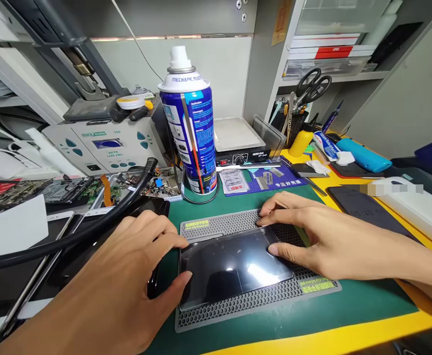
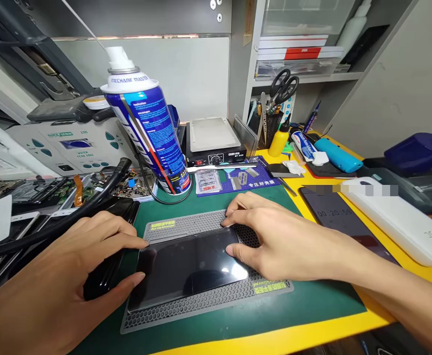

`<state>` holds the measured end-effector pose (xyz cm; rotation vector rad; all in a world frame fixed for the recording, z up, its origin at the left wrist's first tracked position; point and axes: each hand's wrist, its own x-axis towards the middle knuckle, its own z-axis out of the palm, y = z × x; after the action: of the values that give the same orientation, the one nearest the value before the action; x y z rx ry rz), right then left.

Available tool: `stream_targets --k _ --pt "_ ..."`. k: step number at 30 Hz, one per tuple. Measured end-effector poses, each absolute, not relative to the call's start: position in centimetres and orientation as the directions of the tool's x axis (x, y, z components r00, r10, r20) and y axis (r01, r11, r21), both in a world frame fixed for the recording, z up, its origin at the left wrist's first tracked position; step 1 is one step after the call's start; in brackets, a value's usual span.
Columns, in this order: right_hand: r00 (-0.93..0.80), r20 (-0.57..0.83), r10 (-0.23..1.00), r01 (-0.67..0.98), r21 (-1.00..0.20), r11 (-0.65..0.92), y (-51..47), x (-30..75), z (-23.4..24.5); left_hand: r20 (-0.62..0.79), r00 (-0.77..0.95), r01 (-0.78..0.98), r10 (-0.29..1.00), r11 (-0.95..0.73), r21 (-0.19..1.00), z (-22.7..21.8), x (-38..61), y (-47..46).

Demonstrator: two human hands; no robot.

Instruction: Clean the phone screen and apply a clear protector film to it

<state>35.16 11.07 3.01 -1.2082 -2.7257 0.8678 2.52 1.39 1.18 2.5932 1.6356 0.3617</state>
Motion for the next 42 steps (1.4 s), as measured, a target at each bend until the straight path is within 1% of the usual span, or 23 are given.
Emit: stream_targets --k 6,10,14,18,20,23,27,31,34,38,42 --pt "-0.710 -0.129 0.692 0.659 -0.469 0.589 11.0 35.3 2.7 0.212 0.390 0.880 0.896 -0.431 0.201 1.1 2.4 1.2" --pt "-0.708 -0.085 0.701 0.638 -0.503 0.583 10.9 35.1 2.9 0.181 0.357 0.899 0.916 -0.390 0.201 1.0 2.4 1.1" --pt "-0.672 -0.088 0.736 0.633 -0.583 0.509 11.2 34.8 3.0 0.172 0.335 0.884 0.927 -0.372 0.283 1.3 2.5 1.5" --pt "-0.604 -0.140 0.784 0.656 -0.647 0.390 11.3 34.6 3.1 0.122 0.318 0.875 0.940 -0.341 0.344 1.4 2.3 1.8" --pt "-0.585 -0.176 0.792 0.665 -0.663 0.344 11.2 34.6 3.4 0.125 0.322 0.867 0.939 -0.345 0.359 1.1 2.0 1.8" --pt "-0.563 -0.210 0.799 0.670 -0.683 0.292 11.0 34.5 3.7 0.151 0.325 0.864 0.934 -0.358 0.354 0.6 1.6 1.8" --pt "-0.568 -0.223 0.792 0.639 -0.727 0.254 11.0 34.4 3.7 0.163 0.297 0.878 0.941 -0.336 0.341 0.2 1.4 1.9" --pt "-0.583 -0.196 0.788 0.608 -0.748 0.264 11.1 34.5 3.7 0.157 0.283 0.883 0.946 -0.321 0.341 0.5 1.4 2.0" --pt "-0.585 -0.187 0.790 0.604 -0.750 0.270 11.1 34.6 3.7 0.194 0.276 0.876 0.942 -0.329 0.352 0.6 1.5 2.1" --pt "-0.583 -0.184 0.792 0.604 -0.749 0.271 11.0 34.6 3.8 0.156 0.255 0.888 0.954 -0.295 0.352 0.6 1.4 2.0" --pt "-0.575 -0.186 0.796 0.615 -0.741 0.271 11.0 34.5 3.7 0.197 0.263 0.878 0.945 -0.318 0.357 0.3 1.2 2.0"
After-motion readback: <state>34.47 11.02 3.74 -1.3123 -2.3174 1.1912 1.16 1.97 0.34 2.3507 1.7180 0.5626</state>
